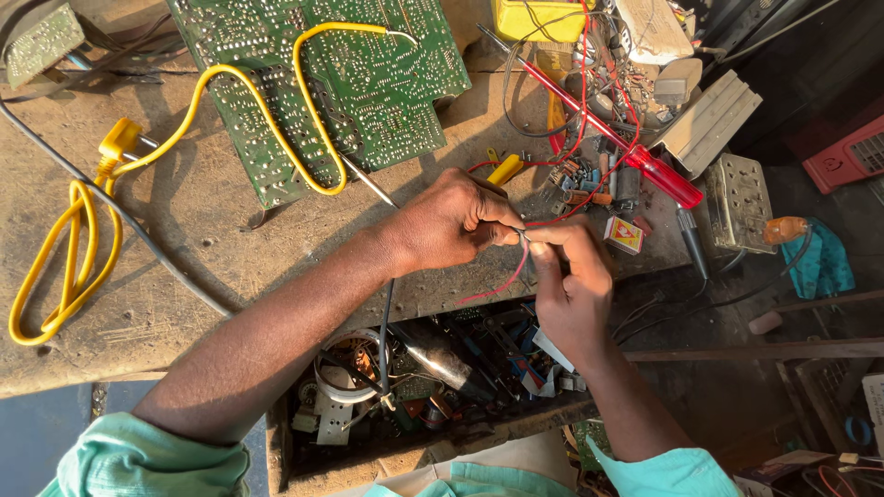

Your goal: The person strips and twists wire ends, then uses a soldering iron to solder connections on a small electronic assembly. They handle a multimeter probe and a white power adapter while working at a cluttered electronics workbench.

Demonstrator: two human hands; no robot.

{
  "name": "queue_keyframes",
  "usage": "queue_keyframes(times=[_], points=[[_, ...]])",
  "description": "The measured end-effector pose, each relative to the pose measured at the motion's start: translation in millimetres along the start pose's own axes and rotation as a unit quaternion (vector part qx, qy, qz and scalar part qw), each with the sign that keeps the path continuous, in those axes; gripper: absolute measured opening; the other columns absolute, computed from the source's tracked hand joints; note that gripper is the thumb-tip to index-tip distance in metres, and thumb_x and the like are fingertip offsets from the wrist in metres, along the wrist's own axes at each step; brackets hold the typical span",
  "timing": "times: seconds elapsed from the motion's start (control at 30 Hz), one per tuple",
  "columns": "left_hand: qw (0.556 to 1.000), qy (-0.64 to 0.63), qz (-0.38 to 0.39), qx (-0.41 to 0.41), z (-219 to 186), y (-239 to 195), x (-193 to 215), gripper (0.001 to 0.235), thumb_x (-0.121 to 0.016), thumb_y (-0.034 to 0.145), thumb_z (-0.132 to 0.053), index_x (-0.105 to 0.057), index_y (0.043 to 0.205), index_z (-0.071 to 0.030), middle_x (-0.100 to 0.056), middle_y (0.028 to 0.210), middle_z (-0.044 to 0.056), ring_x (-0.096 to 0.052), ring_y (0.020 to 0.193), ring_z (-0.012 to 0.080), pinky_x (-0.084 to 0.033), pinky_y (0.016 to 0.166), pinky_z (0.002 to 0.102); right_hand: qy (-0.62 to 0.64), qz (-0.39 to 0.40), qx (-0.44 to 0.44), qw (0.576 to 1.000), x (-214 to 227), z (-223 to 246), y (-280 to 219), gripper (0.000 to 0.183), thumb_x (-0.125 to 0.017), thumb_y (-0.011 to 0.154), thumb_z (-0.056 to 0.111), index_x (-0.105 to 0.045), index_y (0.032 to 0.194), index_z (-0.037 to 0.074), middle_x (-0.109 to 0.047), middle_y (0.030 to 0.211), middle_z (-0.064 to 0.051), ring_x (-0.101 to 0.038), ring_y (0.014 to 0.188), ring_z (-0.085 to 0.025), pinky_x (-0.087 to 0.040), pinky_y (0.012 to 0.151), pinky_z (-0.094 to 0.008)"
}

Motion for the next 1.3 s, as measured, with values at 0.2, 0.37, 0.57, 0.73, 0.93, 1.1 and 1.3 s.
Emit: queue_keyframes(times=[0.2,0.37,0.57,0.73,0.93,1.1,1.3], points=[[0.999,-0.006,-0.026,0.033,-12,2,11,0.015,-0.076,0.091,-0.005,-0.074,0.107,-0.005,-0.077,0.096,0.010,-0.077,0.089,0.0237,-0.062,0.078,0.034,0.194,-0.048,-0.231,0.952,-14,8,3,0.008,-0.058,0.107,-0.002,-0.062,0.113,0.002,-0.053,0.082,-0.008,-0.043,0.067,-0.012,-0.036,0.059,-0.027],[0.995,0.071,-0.071,-0.018,-19,-2,19,0.023,-0.070,0.094,-0.005,-0.069,0.116,0.001,-0.074,0.109,0.015,-0.074,0.101,0.0322,-0.060,0.085,0.038,-0.155,0.001,-0.013,0.988,-1,25,23,0.010,-0.057,0.105,-0.003,-0.058,0.115,0.001,-0.066,0.100,-0.018,-0.068,0.087,-0.030,-0.050,0.073,-0.037],[0.985,0.105,-0.129,-0.046,-24,0,13,0.021,-0.073,0.097,-0.010,-0.070,0.116,-0.002,-0.072,0.114,0.014,-0.072,0.103,0.0325,-0.060,0.087,0.040,0.206,-0.070,-0.178,0.960,-14,17,31,0.016,-0.057,0.103,-0.003,-0.060,0.115,0.007,-0.059,0.086,-0.004,-0.050,0.069,-0.009,-0.041,0.061,-0.025],[0.990,0.045,-0.110,0.078,-31,-3,5,0.049,-0.067,0.092,-0.007,-0.062,0.140,-0.007,-0.068,0.109,0.013,-0.074,0.097,0.0268,-0.062,0.081,0.036,0.538,-0.116,-0.331,0.767,-21,4,24,0.016,-0.059,0.097,0.003,-0.066,0.110,0.010,-0.054,0.075,0.002,-0.041,0.055,-0.003,-0.030,0.043,-0.017],[0.993,0.071,-0.090,-0.003,-38,-3,4,0.105,-0.094,0.068,-0.047,-0.049,0.147,0.006,-0.064,0.110,0.016,-0.068,0.116,0.0336,-0.054,0.105,0.046,0.563,-0.191,-0.350,0.724,-37,-14,32,0.023,-0.059,0.099,0.003,-0.064,0.121,0.003,-0.061,0.088,-0.001,-0.048,0.065,-0.005,-0.034,0.051,-0.019],[0.996,0.056,-0.064,-0.025,-30,-4,5,0.130,-0.090,0.058,-0.067,-0.039,0.152,0.008,-0.057,0.145,0.020,-0.058,0.133,0.0362,-0.050,0.113,0.047,0.588,-0.134,-0.427,0.673,-34,-24,44,0.029,-0.059,0.095,0.011,-0.068,0.123,0.010,-0.047,0.067,0.006,-0.038,0.048,-0.004,-0.030,0.039,-0.019],[0.988,0.151,-0.034,-0.009,-16,-4,4,0.110,-0.098,0.054,-0.059,-0.058,0.136,0.002,-0.061,0.139,0.022,-0.055,0.135,0.0377,-0.036,0.120,0.052,0.619,-0.131,-0.430,0.643,-42,-44,50,0.024,-0.059,0.096,0.011,-0.064,0.119,0.014,-0.049,0.068,0.005,-0.039,0.049,-0.006,-0.030,0.040,-0.021]])
Point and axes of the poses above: each hand's wrist, its own y-axis towards the middle knuckle, its own x-axis out of the back of the hand, z = x × y, the point moved 1 cm from there along y, towards the middle knuckle
